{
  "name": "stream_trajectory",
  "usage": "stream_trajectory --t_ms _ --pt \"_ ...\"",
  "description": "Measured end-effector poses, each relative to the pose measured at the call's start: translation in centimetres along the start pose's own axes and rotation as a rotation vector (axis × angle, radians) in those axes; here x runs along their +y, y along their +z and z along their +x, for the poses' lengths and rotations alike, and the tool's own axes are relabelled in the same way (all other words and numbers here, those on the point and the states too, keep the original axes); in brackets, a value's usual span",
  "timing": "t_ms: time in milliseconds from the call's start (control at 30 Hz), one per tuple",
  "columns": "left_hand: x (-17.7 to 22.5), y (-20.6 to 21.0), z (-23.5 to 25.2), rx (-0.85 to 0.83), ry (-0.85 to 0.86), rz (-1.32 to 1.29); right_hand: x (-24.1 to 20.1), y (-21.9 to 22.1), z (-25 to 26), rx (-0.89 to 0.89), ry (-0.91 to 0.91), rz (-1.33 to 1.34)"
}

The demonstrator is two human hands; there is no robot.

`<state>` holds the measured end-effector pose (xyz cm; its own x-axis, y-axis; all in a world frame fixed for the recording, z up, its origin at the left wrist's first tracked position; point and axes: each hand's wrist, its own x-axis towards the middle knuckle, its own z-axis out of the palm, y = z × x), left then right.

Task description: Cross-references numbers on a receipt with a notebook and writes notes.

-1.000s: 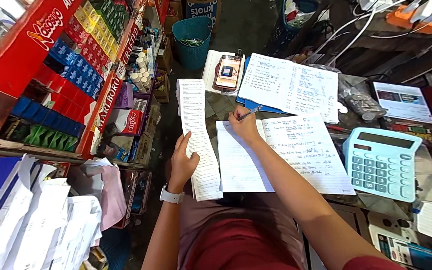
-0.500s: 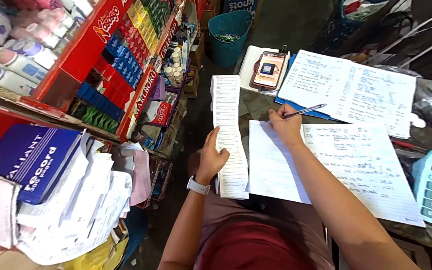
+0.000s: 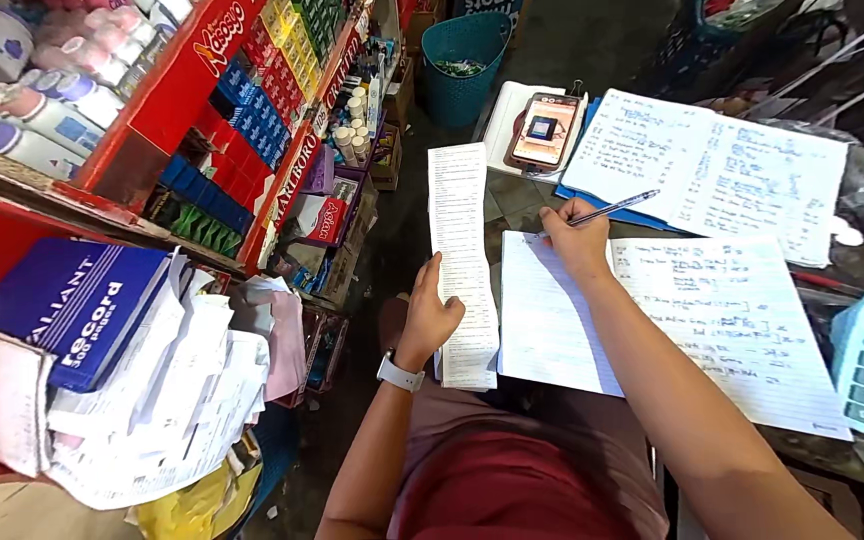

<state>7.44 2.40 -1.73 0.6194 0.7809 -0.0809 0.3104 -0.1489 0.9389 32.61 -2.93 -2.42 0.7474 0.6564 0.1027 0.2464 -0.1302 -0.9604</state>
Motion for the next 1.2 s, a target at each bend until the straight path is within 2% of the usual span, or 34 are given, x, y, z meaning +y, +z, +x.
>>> stream_trajectory --t_ms 367,667,1067,1200 --pt "0.6 0.8 -0.7 0.138 0.068 0.228 -0.1 0.0 0.0 -0.013 -0.002 0.003" --pt "-0.6 1.2 -0.8 0.241 0.13 0.177 -0.1 0.0 -0.1 -0.014 -0.015 0.001" --pt "-1.1 1.3 -0.6 0.26 0.157 0.117 -0.2 0.1 0.3 -0.011 -0.019 0.001" --pt "-1.3 2.5 0.1 0.361 0.188 0.047 -0.1 0.1 0.4 -0.01 -0.031 0.012"
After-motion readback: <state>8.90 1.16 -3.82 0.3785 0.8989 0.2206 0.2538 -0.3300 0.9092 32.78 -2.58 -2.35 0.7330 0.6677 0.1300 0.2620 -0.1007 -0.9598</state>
